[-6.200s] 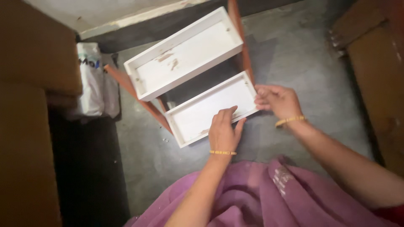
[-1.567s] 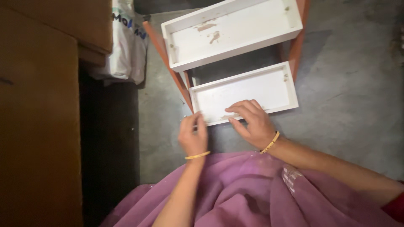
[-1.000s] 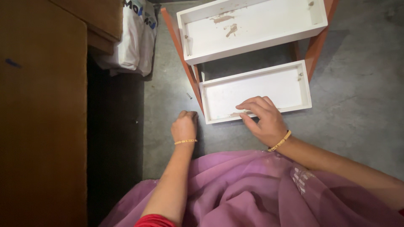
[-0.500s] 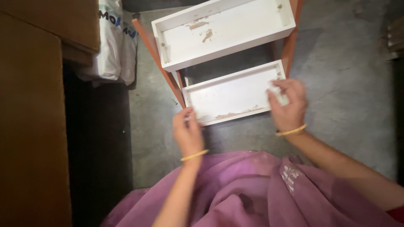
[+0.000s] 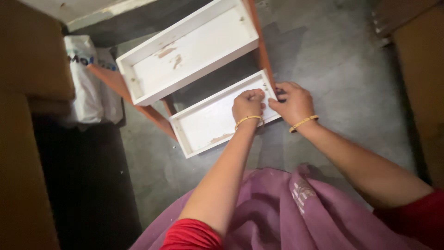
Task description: The person assembles a two-tier white drawer unit by hand. They insert screws into pre-drilled holes on the drawer sides and align the drawers with the wooden frame, securing them in place.
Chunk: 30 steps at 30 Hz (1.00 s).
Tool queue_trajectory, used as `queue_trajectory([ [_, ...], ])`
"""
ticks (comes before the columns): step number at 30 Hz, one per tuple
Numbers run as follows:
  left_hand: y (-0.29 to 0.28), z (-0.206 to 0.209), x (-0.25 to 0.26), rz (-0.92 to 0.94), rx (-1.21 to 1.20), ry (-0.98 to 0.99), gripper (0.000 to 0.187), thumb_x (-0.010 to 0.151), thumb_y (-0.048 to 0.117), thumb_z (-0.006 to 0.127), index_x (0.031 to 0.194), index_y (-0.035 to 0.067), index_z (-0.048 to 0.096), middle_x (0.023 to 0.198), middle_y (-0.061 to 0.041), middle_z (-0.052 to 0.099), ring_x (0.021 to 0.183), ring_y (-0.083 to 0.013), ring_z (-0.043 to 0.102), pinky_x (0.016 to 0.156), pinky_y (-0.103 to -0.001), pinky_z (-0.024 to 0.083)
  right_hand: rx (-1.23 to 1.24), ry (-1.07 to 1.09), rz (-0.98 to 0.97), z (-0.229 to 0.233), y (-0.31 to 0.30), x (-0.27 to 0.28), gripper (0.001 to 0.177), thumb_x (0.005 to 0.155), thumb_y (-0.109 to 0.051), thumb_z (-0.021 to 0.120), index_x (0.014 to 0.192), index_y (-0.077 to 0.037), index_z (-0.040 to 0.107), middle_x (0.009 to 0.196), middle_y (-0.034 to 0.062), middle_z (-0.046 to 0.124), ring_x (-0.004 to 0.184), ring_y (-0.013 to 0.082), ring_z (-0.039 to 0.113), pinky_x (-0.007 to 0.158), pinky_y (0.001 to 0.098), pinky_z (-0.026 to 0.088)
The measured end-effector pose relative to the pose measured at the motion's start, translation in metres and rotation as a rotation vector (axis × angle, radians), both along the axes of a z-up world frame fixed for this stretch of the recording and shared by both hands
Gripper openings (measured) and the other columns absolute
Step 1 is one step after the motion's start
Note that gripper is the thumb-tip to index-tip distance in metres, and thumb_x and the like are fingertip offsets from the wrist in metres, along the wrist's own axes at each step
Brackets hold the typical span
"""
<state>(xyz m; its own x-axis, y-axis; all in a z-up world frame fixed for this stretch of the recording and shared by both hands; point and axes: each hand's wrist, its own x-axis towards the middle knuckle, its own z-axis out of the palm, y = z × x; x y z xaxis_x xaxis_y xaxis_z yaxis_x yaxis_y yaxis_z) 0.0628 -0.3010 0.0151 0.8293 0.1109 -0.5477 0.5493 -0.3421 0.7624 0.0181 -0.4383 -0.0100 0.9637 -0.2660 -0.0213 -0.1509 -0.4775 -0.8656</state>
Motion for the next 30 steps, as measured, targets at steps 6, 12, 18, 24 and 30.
queue_trajectory([
  [6,-0.014,-0.008,0.004,-0.017,0.092,0.045,0.019,0.085,0.025,0.077,0.098,0.012,0.082,0.070,-0.007,0.075,0.054,-0.0139,0.067,0.056,-0.030,0.055,0.017,0.056,-0.012,0.006,0.000,0.002,0.042,0.074,-0.014,0.085,0.112,-0.003,0.072,0.111,0.0107,0.072,0.095,0.0224,0.077,0.079,0.0325,0.061],
  [12,-0.014,-0.014,0.003,-0.017,0.106,0.029,0.019,0.087,0.025,0.075,0.100,0.011,0.080,0.075,-0.006,0.077,0.060,-0.0160,0.071,0.062,-0.031,0.057,-0.014,0.083,-0.011,0.012,0.000,0.002,0.041,0.073,-0.015,0.084,0.111,-0.004,0.073,0.111,0.0093,0.073,0.095,0.0216,0.076,0.080,0.0330,0.060],
  [18,-0.010,-0.016,0.001,-0.235,0.311,-0.267,0.017,0.092,0.022,0.069,0.103,0.012,0.076,0.088,-0.010,0.079,0.079,-0.0242,0.077,0.080,-0.036,0.057,0.019,0.069,-0.010,0.012,0.000,0.002,0.039,0.075,-0.015,0.082,0.112,-0.005,0.072,0.112,0.0082,0.073,0.096,0.0208,0.077,0.081,0.0323,0.060],
  [24,-0.005,-0.014,0.005,-0.342,0.400,-0.423,0.015,0.087,0.020,0.073,0.099,0.011,0.076,0.098,-0.010,0.077,0.090,-0.0309,0.073,0.080,-0.041,0.055,0.005,0.067,-0.014,0.013,0.001,0.001,0.038,0.075,-0.015,0.082,0.111,-0.007,0.074,0.110,0.0074,0.073,0.095,0.0203,0.077,0.082,0.0324,0.060],
  [30,-0.006,-0.018,0.007,-0.260,0.306,-0.337,0.014,0.085,0.021,0.074,0.097,0.013,0.078,0.088,-0.008,0.079,0.080,-0.0229,0.077,0.078,-0.035,0.058,-0.020,0.085,-0.022,0.013,0.001,0.001,0.038,0.075,-0.016,0.082,0.111,-0.008,0.074,0.108,0.0064,0.073,0.095,0.0198,0.077,0.082,0.0328,0.060],
])
